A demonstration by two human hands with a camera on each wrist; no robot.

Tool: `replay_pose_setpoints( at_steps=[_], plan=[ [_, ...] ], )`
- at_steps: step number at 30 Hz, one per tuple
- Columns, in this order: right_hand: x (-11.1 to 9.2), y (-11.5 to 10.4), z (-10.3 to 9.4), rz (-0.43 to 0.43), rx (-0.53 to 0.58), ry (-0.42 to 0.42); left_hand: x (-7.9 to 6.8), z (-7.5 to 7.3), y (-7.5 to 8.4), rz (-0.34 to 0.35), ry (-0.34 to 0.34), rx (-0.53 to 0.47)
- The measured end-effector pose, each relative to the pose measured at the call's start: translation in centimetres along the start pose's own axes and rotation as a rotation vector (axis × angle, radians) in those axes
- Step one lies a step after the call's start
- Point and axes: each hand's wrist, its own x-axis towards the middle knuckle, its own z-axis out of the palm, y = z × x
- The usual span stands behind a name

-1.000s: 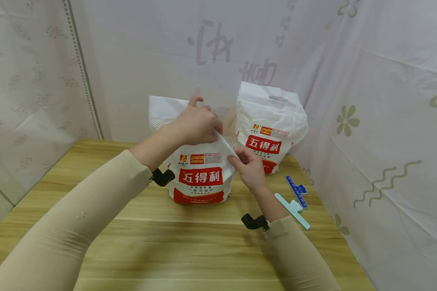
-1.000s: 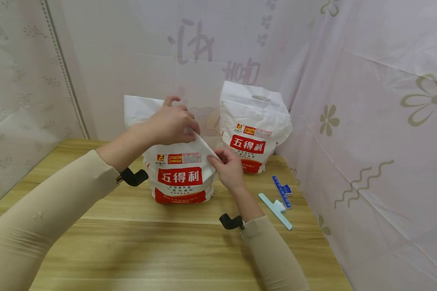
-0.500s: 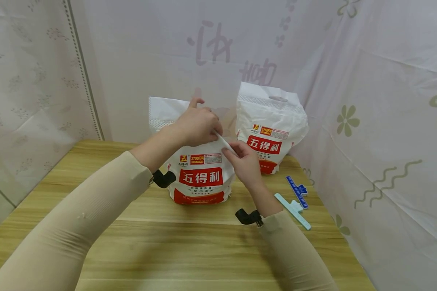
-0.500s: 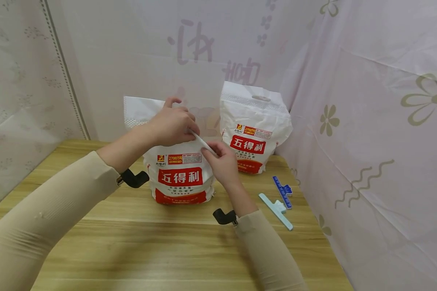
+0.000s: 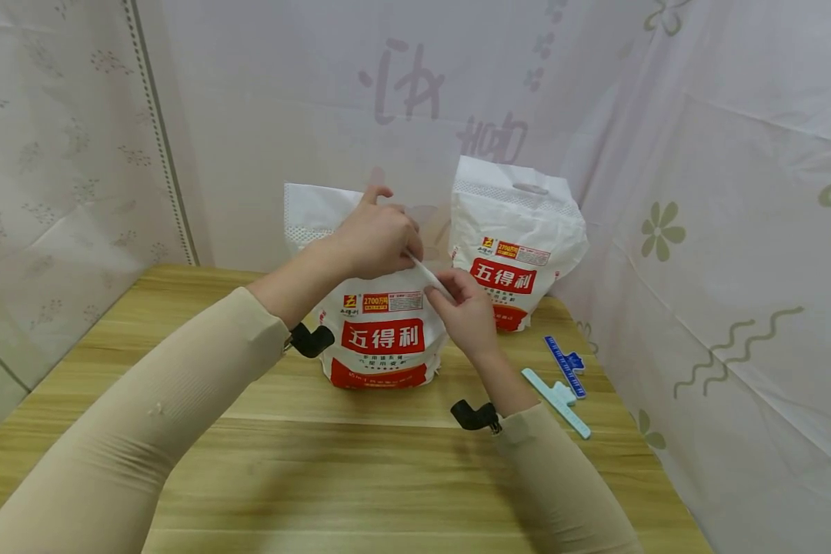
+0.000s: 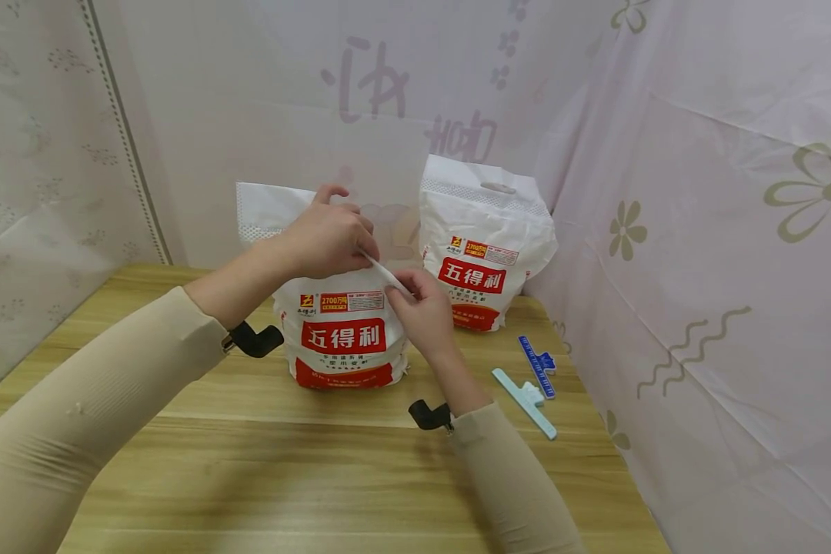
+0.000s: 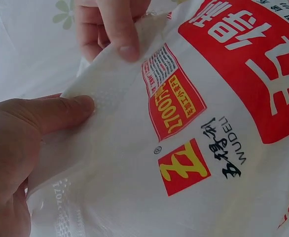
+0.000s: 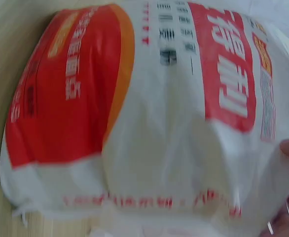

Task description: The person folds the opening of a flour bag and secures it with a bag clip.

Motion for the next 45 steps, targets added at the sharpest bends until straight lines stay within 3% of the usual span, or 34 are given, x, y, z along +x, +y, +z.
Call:
replay_pose_setpoints(
  at_steps=[7, 16, 25, 37, 45],
  plan=[
    [-0.5, 1.5, -1.5, 0.009, -0.086, -0.005, 0.1, 0.0, -0.1, 0.005, -0.014, 0.0],
    [-0.7, 1.7, -1.1, -0.121, -0.1, 0.022, 0.0, 0.0, -0.1, 0.007, -0.014, 0.024],
    [-0.7, 2.1, -2.3, 0.051, -0.153, -0.043, -0.2, 0.1, -0.2, 0.023, 0.004, 0.012],
    [-1.1, 2.6, -2.5, -0.039, -0.214, -0.033, -0.2, 0.3, -0.2, 0.022, 0.01, 0.019],
    [-1.1, 2.8, -3.7, 0.105, -0.269, -0.149, -0.3, 0.1, 0.0, 0.023, 0.011, 0.008]
  ],
)
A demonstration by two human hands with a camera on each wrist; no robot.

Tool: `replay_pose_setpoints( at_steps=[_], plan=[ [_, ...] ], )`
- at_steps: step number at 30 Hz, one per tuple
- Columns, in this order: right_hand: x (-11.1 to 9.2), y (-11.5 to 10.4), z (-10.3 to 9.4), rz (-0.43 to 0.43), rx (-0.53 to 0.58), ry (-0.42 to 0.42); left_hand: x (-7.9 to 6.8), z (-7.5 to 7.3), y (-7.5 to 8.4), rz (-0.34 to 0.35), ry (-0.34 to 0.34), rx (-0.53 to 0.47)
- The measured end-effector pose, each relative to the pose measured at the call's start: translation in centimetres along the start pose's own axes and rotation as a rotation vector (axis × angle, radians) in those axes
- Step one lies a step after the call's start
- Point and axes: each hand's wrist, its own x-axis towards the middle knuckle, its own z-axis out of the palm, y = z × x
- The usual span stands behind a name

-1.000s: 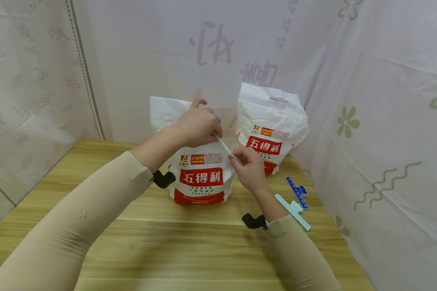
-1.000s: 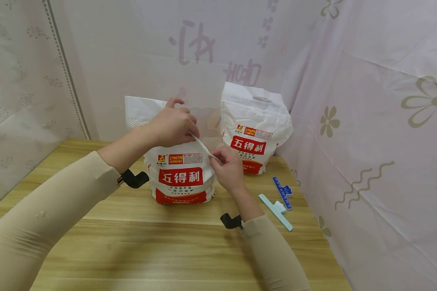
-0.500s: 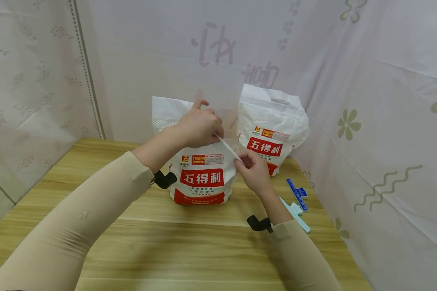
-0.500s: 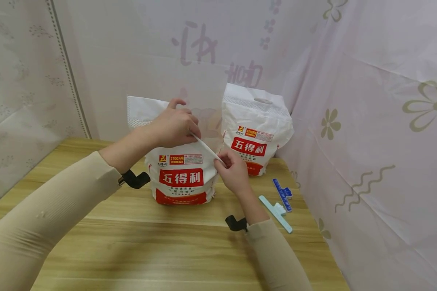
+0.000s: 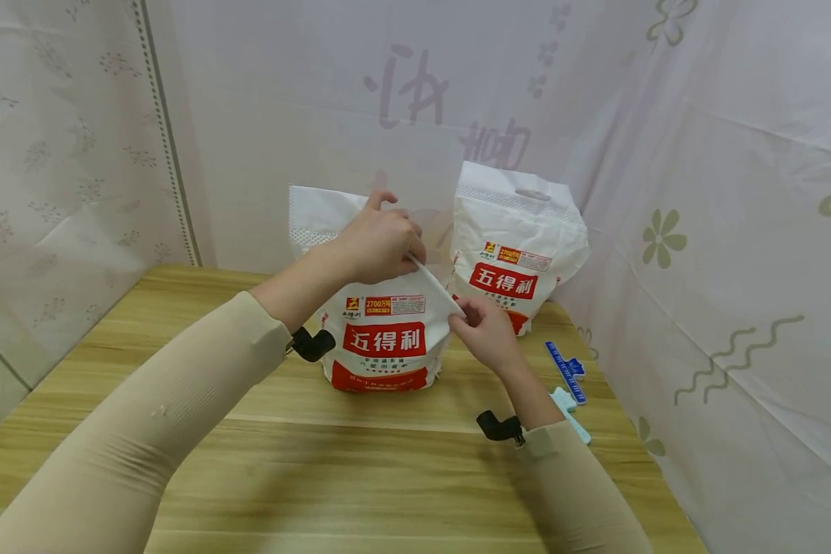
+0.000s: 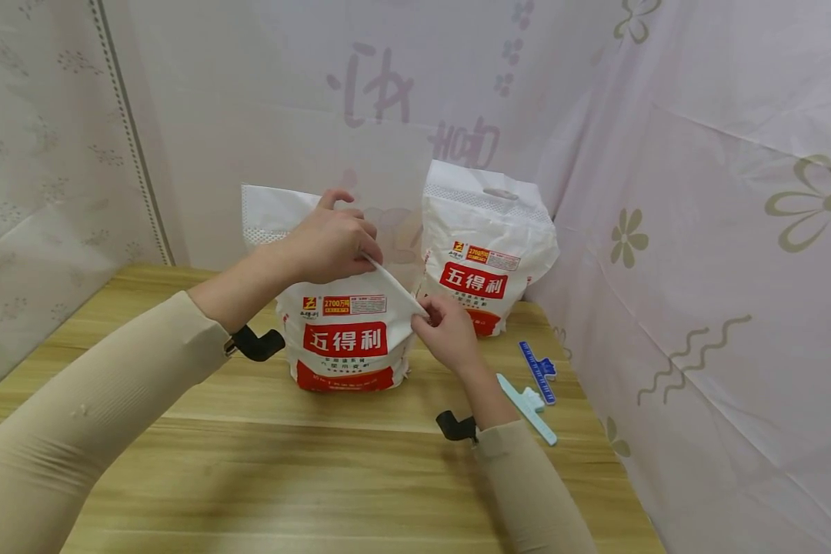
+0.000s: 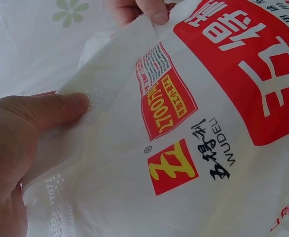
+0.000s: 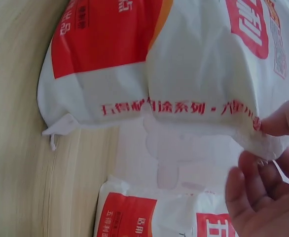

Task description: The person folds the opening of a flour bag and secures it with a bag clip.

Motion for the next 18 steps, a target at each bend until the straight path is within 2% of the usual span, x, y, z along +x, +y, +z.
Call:
replay_pose_setpoints(
  at_steps=[4, 9, 13, 18],
  plan=[
    [-0.08, 0.26, -0.46, 0.02, -0.004, -0.048, -0.04, -0.07, 0.02, 0.004, 0.006, -0.003],
    [-0.16, 0.39, -0.78, -0.026, 0.025, -0.077, -0.12, -0.09, -0.02, 0.009, 0.015, -0.001],
    [-0.3, 0.44, -0.79, -0.049, 0.028, -0.07, -0.15, -0.07, -0.06, 0.015, 0.021, 0.0],
    [-0.47, 0.62, -0.43, -0.037, 0.012, -0.042, -0.08, 0.01, -0.06, 0.021, 0.025, -0.005]
  ],
)
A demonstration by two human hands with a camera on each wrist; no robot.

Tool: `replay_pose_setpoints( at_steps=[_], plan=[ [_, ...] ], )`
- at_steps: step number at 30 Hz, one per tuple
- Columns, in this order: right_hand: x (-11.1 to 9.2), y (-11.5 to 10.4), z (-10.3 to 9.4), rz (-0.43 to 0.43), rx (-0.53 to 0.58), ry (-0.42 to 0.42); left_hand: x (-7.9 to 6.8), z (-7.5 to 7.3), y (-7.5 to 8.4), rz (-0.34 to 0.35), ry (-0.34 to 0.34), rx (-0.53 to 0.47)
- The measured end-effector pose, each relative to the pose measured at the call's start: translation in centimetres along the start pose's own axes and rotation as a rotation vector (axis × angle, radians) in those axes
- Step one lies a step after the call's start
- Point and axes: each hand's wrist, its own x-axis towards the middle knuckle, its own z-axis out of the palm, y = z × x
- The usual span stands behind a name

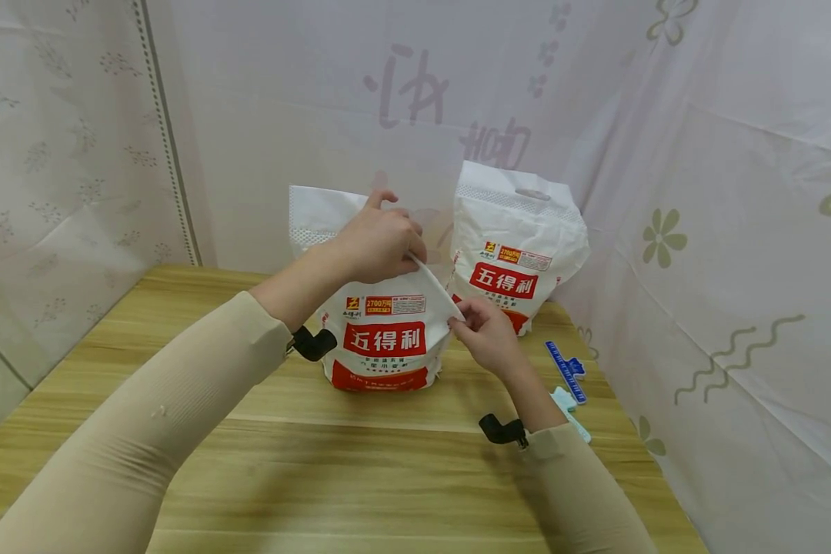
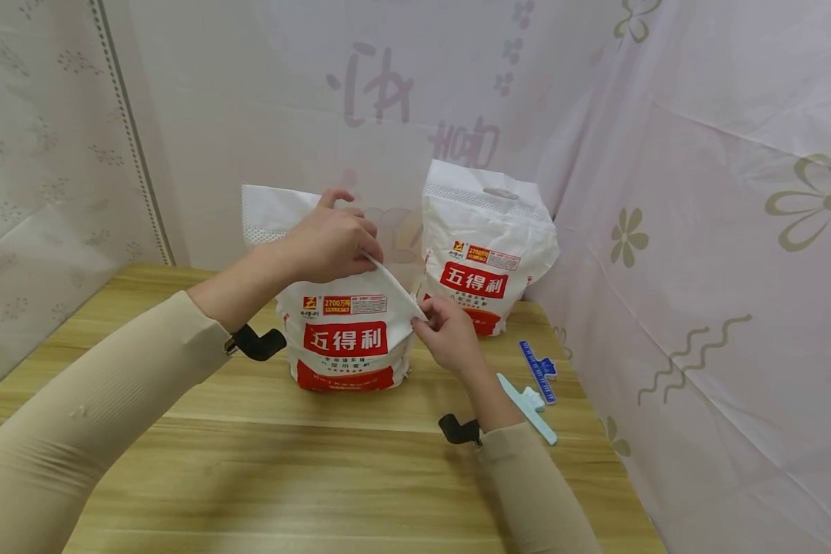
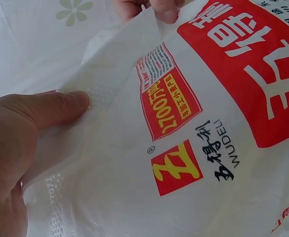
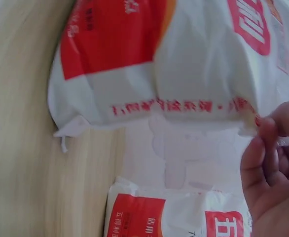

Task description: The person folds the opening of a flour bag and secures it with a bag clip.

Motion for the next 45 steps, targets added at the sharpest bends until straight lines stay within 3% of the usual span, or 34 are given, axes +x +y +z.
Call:
replay_pose_setpoints(
  at_steps=[9, 20, 28, 33, 40, 45],
  plan=[
    [-0.1, 0.4, 0.4, 0.007, -0.007, 0.025, 0.0, 0.1, 0.0, -0.004, -0.003, 0.002],
    [-0.2, 0.7, 1.0, -0.057, 0.032, 0.073, -0.1, 0.0, 0.1, -0.007, -0.006, 0.001],
    [-0.4, 0.4, 1.5, -0.11, -0.033, 0.135, -0.1, 0.0, 0.0, 0.0, 0.0, -0.004],
    [-0.2, 0.0, 0.7, -0.071, -0.055, 0.098, -0.1, 0.0, -0.1, 0.002, -0.003, -0.005],
    [0.1, -1.3, 0.6, -0.132, -0.066, 0.031, -0.1, -0.1, -0.1, 0.0, -0.008, -0.008],
    [0.4, -1.3, 1.0, -0.149, -0.096, 0.077, 0.0, -0.1, 0.0, -0.003, -0.012, -0.013]
  ],
)
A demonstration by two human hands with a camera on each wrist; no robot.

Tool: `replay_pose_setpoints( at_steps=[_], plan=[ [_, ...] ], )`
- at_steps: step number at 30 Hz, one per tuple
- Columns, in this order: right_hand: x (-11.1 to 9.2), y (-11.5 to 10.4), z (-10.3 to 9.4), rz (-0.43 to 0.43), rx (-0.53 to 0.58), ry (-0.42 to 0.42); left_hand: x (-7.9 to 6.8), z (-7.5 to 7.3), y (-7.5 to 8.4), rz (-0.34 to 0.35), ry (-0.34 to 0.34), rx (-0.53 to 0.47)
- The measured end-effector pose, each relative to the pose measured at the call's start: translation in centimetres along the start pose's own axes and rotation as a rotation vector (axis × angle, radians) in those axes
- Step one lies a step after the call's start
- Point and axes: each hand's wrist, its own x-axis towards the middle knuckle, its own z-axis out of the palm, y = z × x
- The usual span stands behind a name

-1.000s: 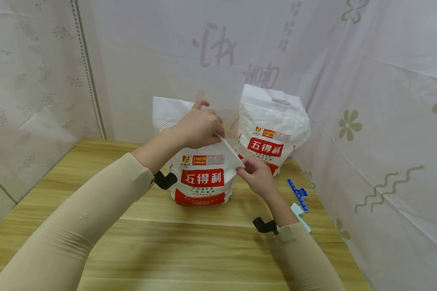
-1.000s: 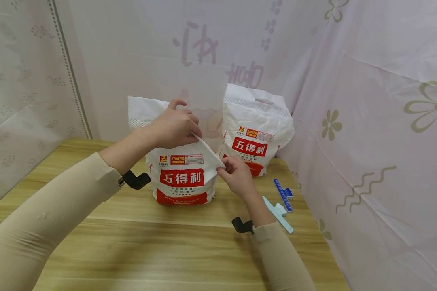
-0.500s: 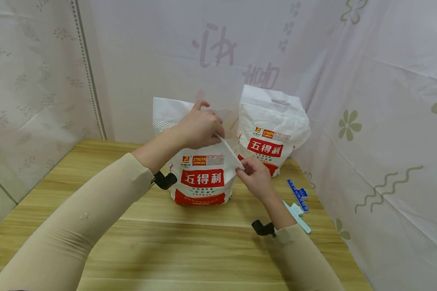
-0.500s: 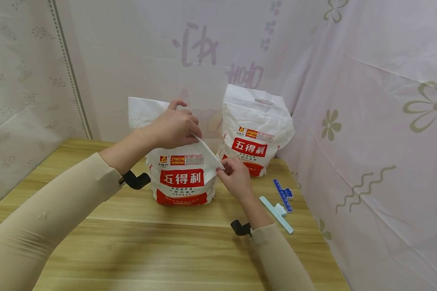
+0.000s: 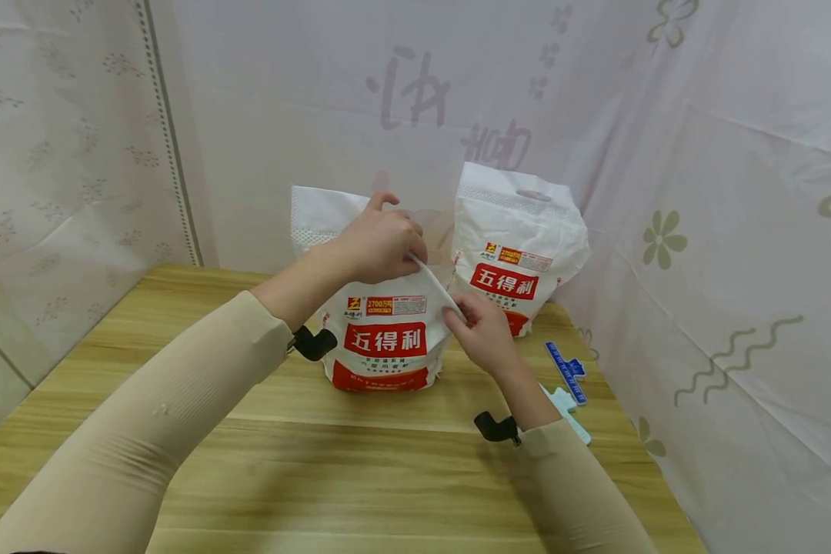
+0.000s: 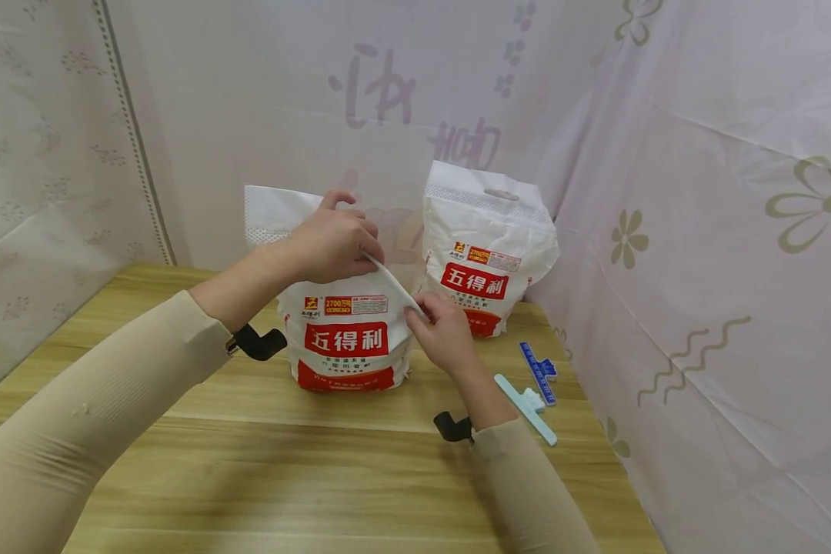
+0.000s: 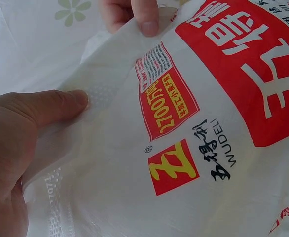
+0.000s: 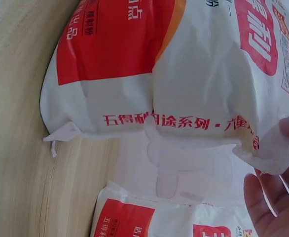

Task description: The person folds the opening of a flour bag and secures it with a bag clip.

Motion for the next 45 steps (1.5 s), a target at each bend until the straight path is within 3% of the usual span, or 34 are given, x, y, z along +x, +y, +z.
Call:
replay_pose_setpoints(
  at_steps=[5, 17, 28, 31, 35, 41, 45],
  plan=[
    [0.4, -0.1, 0.2, -0.026, -0.021, 0.025, 0.0, 0.2, 0.0, 0.004, 0.007, 0.005],
    [1.6, -0.9, 0.5, -0.057, -0.072, -0.038, -0.1, 0.2, 0.0, 0.003, 0.022, 0.004],
    [1.5, -2.4, 1.2, -0.32, -0.445, 0.068, -0.1, 0.2, -0.1, 0.003, 0.008, 0.015],
    [1.4, -2.3, 1.3, -0.311, -0.426, 0.073, -0.1, 0.1, 0.0, -0.033, -0.024, 0.018],
    [1.1, -1.6, 1.3, -0.226, -0.339, 0.05, -0.1, 0.0, 0.0, -0.079, -0.074, 0.041],
    [0.8, -0.7, 0.6, -0.155, -0.168, 0.041, -0.1, 0.1, 0.0, -0.055, -0.071, 0.064],
    [0.5, -0.1, 0.2, -0.137, -0.12, 0.027, -0.1, 0.3, 0.0, -0.033, -0.053, 0.069]
  ],
)
